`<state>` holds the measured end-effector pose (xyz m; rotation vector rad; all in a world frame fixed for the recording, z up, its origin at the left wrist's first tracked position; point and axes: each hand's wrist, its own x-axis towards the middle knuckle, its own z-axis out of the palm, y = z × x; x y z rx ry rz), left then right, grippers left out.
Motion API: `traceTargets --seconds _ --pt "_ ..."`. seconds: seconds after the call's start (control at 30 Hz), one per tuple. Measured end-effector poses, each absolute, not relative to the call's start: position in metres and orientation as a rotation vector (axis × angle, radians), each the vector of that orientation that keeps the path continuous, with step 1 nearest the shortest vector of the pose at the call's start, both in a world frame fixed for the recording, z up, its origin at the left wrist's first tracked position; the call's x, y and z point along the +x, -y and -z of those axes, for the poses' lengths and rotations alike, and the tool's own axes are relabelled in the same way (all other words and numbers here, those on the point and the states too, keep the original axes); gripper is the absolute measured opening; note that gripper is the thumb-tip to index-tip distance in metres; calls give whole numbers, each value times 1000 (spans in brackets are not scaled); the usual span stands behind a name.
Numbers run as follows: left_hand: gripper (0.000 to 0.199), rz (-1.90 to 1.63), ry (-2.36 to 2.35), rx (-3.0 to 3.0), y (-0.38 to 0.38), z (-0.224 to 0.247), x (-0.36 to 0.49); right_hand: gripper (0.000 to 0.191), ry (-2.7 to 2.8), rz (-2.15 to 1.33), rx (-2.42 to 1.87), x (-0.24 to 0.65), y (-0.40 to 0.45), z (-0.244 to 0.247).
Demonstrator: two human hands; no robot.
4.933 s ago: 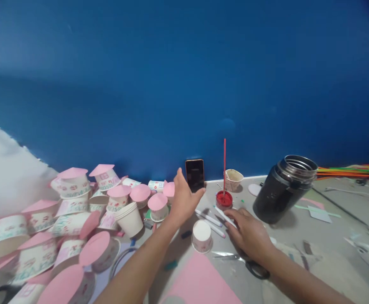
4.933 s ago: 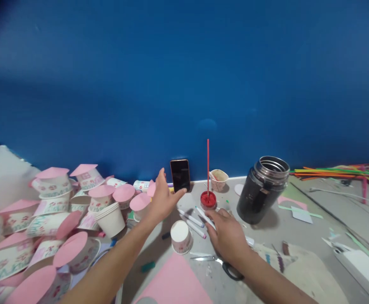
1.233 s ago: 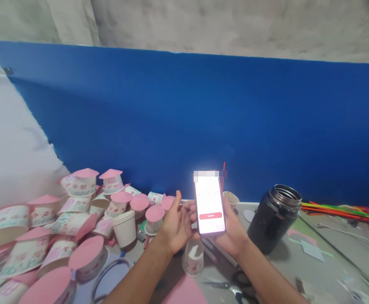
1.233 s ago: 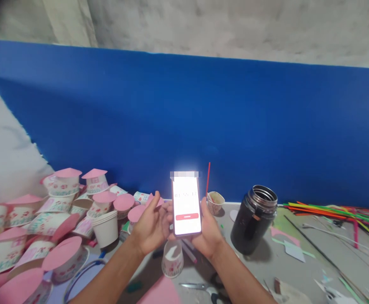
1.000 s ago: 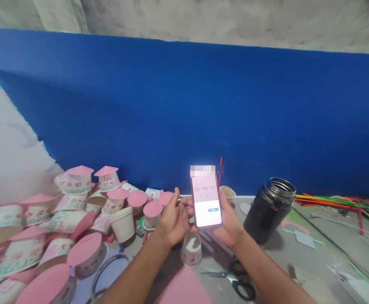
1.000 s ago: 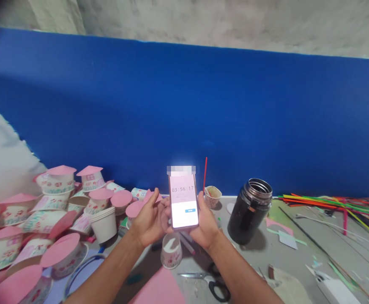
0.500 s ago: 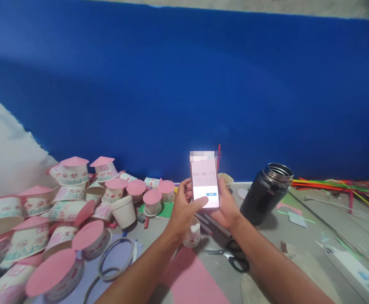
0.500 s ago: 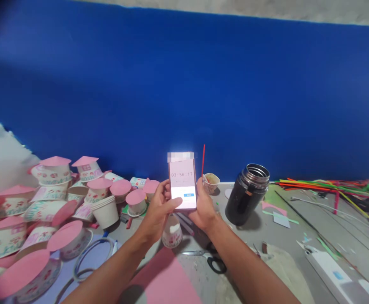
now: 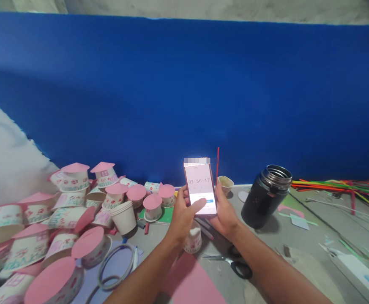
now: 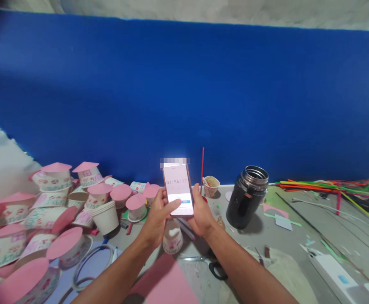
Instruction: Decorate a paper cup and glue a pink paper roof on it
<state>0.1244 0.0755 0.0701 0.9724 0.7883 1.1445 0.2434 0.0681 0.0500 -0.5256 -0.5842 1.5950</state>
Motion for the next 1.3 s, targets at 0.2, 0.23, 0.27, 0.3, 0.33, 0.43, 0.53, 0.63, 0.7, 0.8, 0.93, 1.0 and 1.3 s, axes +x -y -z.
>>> traceTargets --seconds 0.2,0.23,0.27,0.3,0.33,0.43,0.53,0.63,0.7,0.8,0.93,1.0,1.3 --pt "59 -1102 -771 941 -84 -79 110 66 624 -1671 -491 249 -69 -49" --pt "59 -1109 -771 952 -84 -79 110 67 621 -1664 -491 249 -69 -49" --pt "60 -1119 -766 969 -83 -79 111 67 614 -1652 -492 249 -69 -49" --pt "62 -1135 -765 991 -82 -78 112 67 603 -1639 -496 248 -69 -50" --pt "64 -1156 -774 1018 -81 -76 114 67 590 -1625 -501 247 -69 -50" --pt "69 -1216 -876 1144 -77 -71 120 65 557 -1581 -526 244 -69 -50" --pt "66 -1241 -973 1248 -74 -68 125 62 545 -1536 -551 240 -67 -48" --pt "60 -1259 -989 1229 -73 -69 128 60 560 -1520 -559 238 -67 -46" --pt "60 -1261 -996 1205 -73 -71 129 60 565 -1525 -566 238 -66 -46" --pt "65 -1224 -984 1223 -72 -73 127 60 558 -1538 -571 239 -66 -47" --pt "69 -1192 -898 1195 -72 -71 122 62 606 -1562 -524 241 -67 -48" --pt "67 -1192 -836 1171 -73 -69 119 64 636 -1572 -485 243 -69 -46" --pt "31 -1196 -627 896 -102 -85 96 73 758 -1699 -467 251 -68 -47"
